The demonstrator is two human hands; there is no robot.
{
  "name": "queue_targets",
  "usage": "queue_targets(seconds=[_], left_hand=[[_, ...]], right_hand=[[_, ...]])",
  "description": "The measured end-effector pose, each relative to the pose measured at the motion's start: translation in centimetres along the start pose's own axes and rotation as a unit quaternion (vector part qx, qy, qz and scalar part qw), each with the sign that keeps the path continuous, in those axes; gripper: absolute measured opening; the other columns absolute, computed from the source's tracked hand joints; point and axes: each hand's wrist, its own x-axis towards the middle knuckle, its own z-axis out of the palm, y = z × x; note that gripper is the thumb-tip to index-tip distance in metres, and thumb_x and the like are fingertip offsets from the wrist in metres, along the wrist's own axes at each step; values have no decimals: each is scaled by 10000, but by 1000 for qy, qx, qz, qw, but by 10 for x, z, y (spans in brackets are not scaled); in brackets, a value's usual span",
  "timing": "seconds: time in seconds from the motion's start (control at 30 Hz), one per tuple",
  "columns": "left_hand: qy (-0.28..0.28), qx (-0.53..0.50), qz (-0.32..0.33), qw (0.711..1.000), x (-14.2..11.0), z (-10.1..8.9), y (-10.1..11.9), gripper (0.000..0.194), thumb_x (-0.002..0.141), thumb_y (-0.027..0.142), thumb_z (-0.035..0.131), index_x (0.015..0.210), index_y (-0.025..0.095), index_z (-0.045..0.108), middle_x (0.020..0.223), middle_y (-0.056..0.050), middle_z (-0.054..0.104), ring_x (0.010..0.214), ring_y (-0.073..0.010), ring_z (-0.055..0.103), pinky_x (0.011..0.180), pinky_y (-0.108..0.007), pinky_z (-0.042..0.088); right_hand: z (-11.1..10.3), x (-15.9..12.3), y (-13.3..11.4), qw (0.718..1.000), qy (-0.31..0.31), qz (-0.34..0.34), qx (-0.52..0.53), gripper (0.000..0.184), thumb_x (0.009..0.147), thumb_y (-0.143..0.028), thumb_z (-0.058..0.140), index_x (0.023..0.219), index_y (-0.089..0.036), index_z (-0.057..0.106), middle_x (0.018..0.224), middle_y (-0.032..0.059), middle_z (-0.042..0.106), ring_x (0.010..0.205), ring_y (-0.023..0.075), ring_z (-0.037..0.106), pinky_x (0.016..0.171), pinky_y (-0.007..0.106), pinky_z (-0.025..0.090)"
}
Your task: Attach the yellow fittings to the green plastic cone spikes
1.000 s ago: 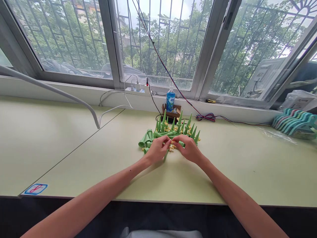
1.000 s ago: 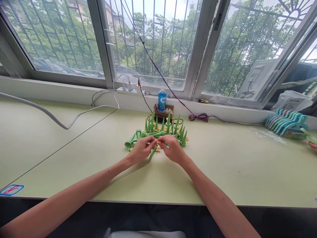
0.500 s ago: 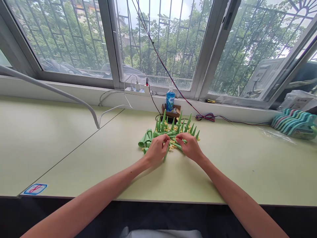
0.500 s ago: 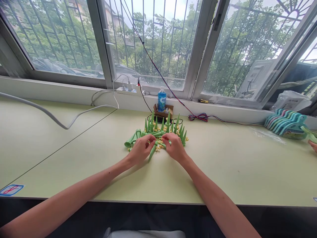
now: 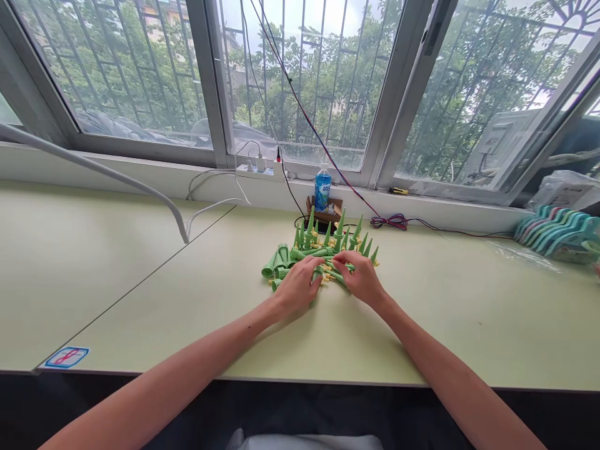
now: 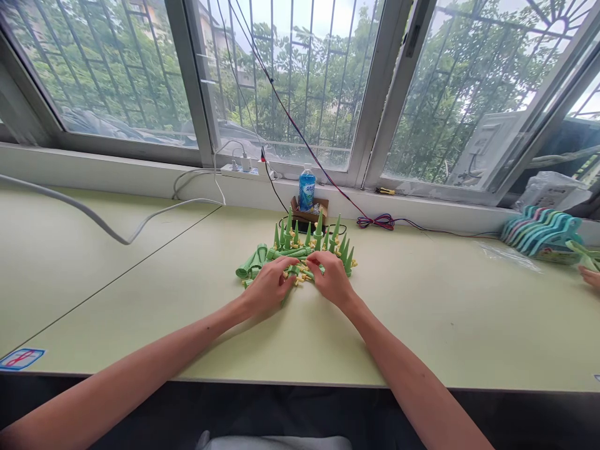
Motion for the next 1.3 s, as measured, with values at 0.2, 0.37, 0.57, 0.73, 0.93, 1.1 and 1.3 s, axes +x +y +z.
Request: queue_targets(seconds=[0.2,0.37,0.57,0.73,0.93,1.1,1.3], left_hand=[[-21,6,11,1000,-1,3,-4,353,821,199,543,1172,206,583,1120,-80,602,865,-194,617,773,-313,486],[-48,19,16,999,-2,2,-5,413,785,187,544,1197,207,558,1144,-87,561,904,-205,602,741,-303,488],[-84,34,14,996,-3,-2,0,498,748,147,526,1243,193,514,1201,-109,515,927,-215,588,726,-303,488],[-104,38,7,994,-3,-3,0,558,724,96,495,1273,195,490,1231,-113,487,962,-225,576,749,-314,491],[-85,24,0,996,-3,0,-2,537,717,72,483,1241,187,504,1196,-107,496,937,-212,579,759,-317,494],[-42,-7,2,999,-2,0,-2,483,705,55,494,1166,193,530,1128,-81,512,830,-166,577,756,-308,490],[-1,-23,-26,999,0,-1,-1,439,709,63,509,1131,181,524,1154,-77,500,633,-93,516,702,-302,486]], right_hand=[[1,0,-1,1000,-1,4,3,156,911,-270,515,857,-199,643,838,55,674,778,192,597,642,291,470],[0,0,-1,1000,-1,5,1,158,910,-273,519,858,-199,648,847,55,679,776,189,601,656,292,472],[1,0,0,1000,2,-1,-2,144,905,-256,527,856,-193,647,842,49,681,777,183,603,696,293,469],[0,0,0,1000,3,-4,-1,127,894,-237,537,856,-189,648,841,42,681,770,175,600,710,287,465],[0,0,0,1000,3,-4,2,123,887,-234,540,861,-188,651,844,45,683,768,175,602,708,287,469],[0,0,-2,1000,11,4,1,119,886,-237,539,864,-183,643,834,42,681,749,165,599,704,278,469],[0,0,-3,1000,20,13,2,96,881,-240,539,874,-181,614,824,33,670,734,157,599,705,272,470]])
